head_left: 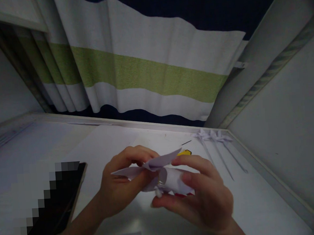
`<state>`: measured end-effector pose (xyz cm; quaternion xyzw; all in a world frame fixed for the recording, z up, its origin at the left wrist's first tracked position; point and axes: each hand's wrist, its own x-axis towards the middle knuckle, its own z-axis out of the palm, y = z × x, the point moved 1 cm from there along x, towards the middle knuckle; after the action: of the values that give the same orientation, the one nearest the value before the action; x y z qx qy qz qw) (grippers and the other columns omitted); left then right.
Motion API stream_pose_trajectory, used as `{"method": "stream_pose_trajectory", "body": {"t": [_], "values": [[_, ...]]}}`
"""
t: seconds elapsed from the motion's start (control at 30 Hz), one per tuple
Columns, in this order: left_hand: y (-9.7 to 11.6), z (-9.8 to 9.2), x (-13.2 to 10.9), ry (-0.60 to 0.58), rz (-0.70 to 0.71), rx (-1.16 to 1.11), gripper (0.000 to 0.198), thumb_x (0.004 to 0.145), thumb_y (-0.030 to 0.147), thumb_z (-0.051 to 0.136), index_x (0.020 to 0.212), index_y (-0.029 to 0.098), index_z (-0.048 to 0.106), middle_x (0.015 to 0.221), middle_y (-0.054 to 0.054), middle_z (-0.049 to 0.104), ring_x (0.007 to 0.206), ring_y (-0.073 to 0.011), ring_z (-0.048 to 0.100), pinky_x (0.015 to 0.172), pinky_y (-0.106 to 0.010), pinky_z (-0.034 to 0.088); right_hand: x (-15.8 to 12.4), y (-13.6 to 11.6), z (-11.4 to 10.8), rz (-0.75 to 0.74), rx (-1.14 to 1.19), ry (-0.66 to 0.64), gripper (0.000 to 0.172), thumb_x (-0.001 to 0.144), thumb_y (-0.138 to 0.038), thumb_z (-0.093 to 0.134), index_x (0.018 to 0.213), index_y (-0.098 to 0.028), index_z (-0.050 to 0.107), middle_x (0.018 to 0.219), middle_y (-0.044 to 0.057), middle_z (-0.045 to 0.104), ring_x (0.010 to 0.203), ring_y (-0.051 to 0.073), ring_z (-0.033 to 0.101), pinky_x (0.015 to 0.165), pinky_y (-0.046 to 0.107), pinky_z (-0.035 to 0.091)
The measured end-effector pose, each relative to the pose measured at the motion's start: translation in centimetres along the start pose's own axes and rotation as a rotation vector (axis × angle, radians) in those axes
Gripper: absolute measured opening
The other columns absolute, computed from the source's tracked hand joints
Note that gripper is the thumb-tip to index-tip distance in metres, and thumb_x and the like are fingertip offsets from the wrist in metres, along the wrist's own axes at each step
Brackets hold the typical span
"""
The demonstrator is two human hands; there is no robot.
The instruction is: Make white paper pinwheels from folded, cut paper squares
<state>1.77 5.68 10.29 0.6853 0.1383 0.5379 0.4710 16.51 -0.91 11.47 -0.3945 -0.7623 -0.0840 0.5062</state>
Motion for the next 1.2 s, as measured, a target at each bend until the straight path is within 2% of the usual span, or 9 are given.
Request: {"method": "stream_pose_trajectory", "body": {"t": [0.07, 0.17, 0.23, 0.33, 0.5, 0.73, 1.03, 1.13, 1.2], "values": [[0.0, 0.1, -0.1, -0.01, -0.019, -0.032, 0.026, 0.068, 0.003, 0.058, 0.082, 0.025, 0.056, 0.084, 0.004, 0.061, 0.075, -0.0128, 0.057, 0.064, -0.022, 0.046, 0.3, -0.7, 0.4, -0.02, -0.015, 0.088, 0.04, 0.058, -0.03, 0.071, 0.091, -0.03, 0.049, 0.092, 0.002, 0.059, 0.077, 0.021, 0.059, 0.062, 0.034, 0.05], [0.1, 0.2, -0.1, -0.009, -0.02, -0.046, 0.024, 0.069, 0.004, 0.059, 0.081, 0.024, 0.056, 0.085, 0.004, 0.06, 0.075, -0.0122, 0.056, 0.063, -0.02, 0.046, 0.7, -1.3, 0.8, 0.182, 0.035, 0.373, 0.036, 0.068, -0.022, 0.061, 0.101, -0.03, 0.049, 0.081, 0.003, 0.06, 0.071, 0.02, 0.058, 0.061, 0.037, 0.051], [0.2, 0.2, -0.1, -0.003, 0.001, -0.037, 0.022, 0.069, 0.005, 0.059, 0.08, 0.023, 0.056, 0.084, 0.004, 0.06, 0.075, -0.012, 0.056, 0.063, -0.02, 0.046, 0.7, -1.3, 0.9, 0.055, -0.011, 0.238, 0.045, 0.063, -0.014, 0.065, 0.101, -0.03, 0.051, 0.08, 0.001, 0.062, 0.071, 0.02, 0.059, 0.062, 0.035, 0.051], [0.2, 0.3, 0.0, 0.021, 0.011, -0.014, 0.019, 0.071, 0.007, 0.058, 0.08, 0.022, 0.055, 0.083, 0.003, 0.06, 0.076, -0.0122, 0.056, 0.064, -0.02, 0.046, 0.2, -0.6, 0.6, -0.229, -0.177, 0.06, 0.034, 0.06, -0.011, 0.068, 0.087, -0.028, 0.058, 0.089, 0.001, 0.063, 0.083, 0.02, 0.059, 0.07, 0.032, 0.051], [0.2, 0.3, 0.0, 0.053, -0.041, 0.042, 0.019, 0.072, 0.007, 0.057, 0.082, 0.023, 0.055, 0.081, 0.004, 0.06, 0.073, -0.0098, 0.057, 0.062, -0.017, 0.046, -0.1, 0.0, 0.2, -0.399, -0.368, 0.016, 0.017, 0.062, -0.018, 0.068, 0.077, -0.025, 0.063, 0.091, 0.003, 0.063, 0.089, 0.02, 0.057, 0.071, 0.032, 0.052], [0.3, 0.3, 0.2, 0.043, -0.019, 0.082, 0.025, 0.069, 0.0, 0.057, 0.08, 0.022, 0.055, 0.082, 0.004, 0.06, 0.075, -0.0105, 0.057, 0.063, -0.018, 0.047, 0.4, -1.1, 0.6, -0.261, -0.354, 0.187, 0.014, 0.062, -0.013, 0.068, 0.058, -0.024, 0.06, 0.07, -0.002, 0.064, 0.072, 0.015, 0.061, 0.062, 0.026, 0.055], [0.0, 0.3, -0.1, 0.005, 0.044, 0.09, 0.023, 0.07, 0.003, 0.057, 0.082, 0.023, 0.054, 0.085, 0.002, 0.061, 0.076, -0.0126, 0.059, 0.063, -0.02, 0.047, 0.5, -0.8, 1.0, -0.332, -0.328, 0.302, 0.015, 0.062, -0.011, 0.067, 0.056, -0.023, 0.059, 0.065, -0.004, 0.062, 0.065, 0.012, 0.06, 0.06, 0.024, 0.055], [0.0, 0.2, -0.1, -0.02, 0.068, 0.086, 0.021, 0.071, 0.006, 0.058, 0.083, 0.023, 0.055, 0.085, 0.001, 0.062, 0.075, -0.0135, 0.06, 0.064, -0.022, 0.048, 0.2, -0.6, 0.8, -0.255, -0.24, 0.335, 0.014, 0.06, -0.013, 0.069, 0.064, -0.023, 0.059, 0.072, -0.002, 0.061, 0.068, 0.013, 0.06, 0.06, 0.025, 0.055], [0.0, 0.1, -0.1, -0.047, 0.11, 0.069, 0.018, 0.072, 0.01, 0.059, 0.084, 0.023, 0.055, 0.086, 0.0, 0.063, 0.075, -0.0147, 0.06, 0.063, -0.024, 0.049, 0.0, -0.2, 0.6, -0.169, -0.131, 0.299, 0.023, 0.06, -0.014, 0.069, 0.078, -0.023, 0.058, 0.083, 0.0, 0.06, 0.074, 0.015, 0.06, 0.06, 0.026, 0.055]]}}
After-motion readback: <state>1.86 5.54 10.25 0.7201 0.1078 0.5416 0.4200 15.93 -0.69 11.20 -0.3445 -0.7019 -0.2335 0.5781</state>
